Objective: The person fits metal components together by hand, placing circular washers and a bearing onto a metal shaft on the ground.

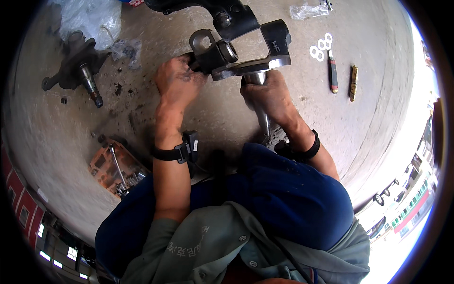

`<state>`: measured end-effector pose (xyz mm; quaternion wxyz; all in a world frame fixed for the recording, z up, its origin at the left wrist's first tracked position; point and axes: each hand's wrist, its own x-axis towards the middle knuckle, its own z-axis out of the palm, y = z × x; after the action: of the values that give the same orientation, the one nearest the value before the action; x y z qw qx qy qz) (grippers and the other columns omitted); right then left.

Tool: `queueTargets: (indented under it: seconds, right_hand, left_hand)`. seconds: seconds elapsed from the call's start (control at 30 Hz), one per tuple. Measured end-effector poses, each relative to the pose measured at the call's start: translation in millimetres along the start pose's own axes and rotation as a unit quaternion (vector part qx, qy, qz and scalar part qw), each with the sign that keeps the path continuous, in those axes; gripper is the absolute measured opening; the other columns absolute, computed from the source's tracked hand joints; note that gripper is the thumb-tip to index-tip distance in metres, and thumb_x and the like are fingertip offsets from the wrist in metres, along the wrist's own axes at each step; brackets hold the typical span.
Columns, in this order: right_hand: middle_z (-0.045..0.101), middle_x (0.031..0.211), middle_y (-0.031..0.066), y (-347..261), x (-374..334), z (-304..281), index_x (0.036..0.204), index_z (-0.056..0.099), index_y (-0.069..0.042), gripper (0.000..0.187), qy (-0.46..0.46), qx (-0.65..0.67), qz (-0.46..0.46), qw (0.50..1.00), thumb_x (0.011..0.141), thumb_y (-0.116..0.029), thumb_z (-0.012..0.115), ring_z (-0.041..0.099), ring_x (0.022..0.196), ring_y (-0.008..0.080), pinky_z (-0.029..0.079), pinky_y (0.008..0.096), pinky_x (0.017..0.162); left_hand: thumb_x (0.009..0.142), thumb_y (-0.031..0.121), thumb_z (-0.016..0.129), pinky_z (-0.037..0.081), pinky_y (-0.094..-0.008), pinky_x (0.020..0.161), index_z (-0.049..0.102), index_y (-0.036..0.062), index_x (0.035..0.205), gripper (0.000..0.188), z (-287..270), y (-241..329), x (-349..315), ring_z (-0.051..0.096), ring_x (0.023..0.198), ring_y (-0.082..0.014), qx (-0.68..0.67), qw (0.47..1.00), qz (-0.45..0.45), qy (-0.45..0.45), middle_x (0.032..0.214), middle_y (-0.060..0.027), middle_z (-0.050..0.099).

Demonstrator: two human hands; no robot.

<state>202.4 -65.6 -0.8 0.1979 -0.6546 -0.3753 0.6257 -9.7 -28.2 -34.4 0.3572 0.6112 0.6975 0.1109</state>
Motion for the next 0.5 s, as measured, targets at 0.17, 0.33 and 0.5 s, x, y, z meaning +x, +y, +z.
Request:
queueTargets:
  seconds: [0.17,0.33,0.5]
  right_hand:
    - [0.062,0.067,0.0050,-2,0,3,0.081,0.064,-0.001,0.008,-0.015,0.006,-0.002,1.000,0.084,-0.008,0.066,0.058,0.057,0.0119,0.047,0.0282,0.053]
    - [0.062,0.066,0.0054,3,3,5,0.078,0.064,-0.001,0.010,-0.005,-0.004,-0.018,1.000,0.084,-0.008,0.066,0.058,0.056,0.0121,0.047,0.0288,0.052]
    - [0.063,0.067,0.0060,0,1,4,0.079,0.064,0.000,0.010,-0.001,-0.017,-0.016,1.000,0.084,-0.009,0.067,0.060,0.056,0.0122,0.047,0.0289,0.052]
  left_hand:
    - [0.067,0.014,0.073,0.056,-0.0402,0.074,0.077,0.0083,0.097,0.030,0,-5,3,0.071,0.076,-0.0340,-0.014,1.000,0.007,0.010,0.079,-0.0153,0.073]
    - [0.068,0.013,0.073,0.056,-0.0399,0.077,0.078,0.0106,0.101,0.033,-2,-3,8,0.073,0.079,-0.0327,-0.029,1.000,0.012,0.003,0.084,-0.0139,0.075]
    - [0.068,0.013,0.074,0.056,-0.0394,0.076,0.078,0.0100,0.098,0.031,9,-14,11,0.072,0.079,-0.0330,-0.058,0.998,0.023,0.008,0.083,-0.0141,0.075]
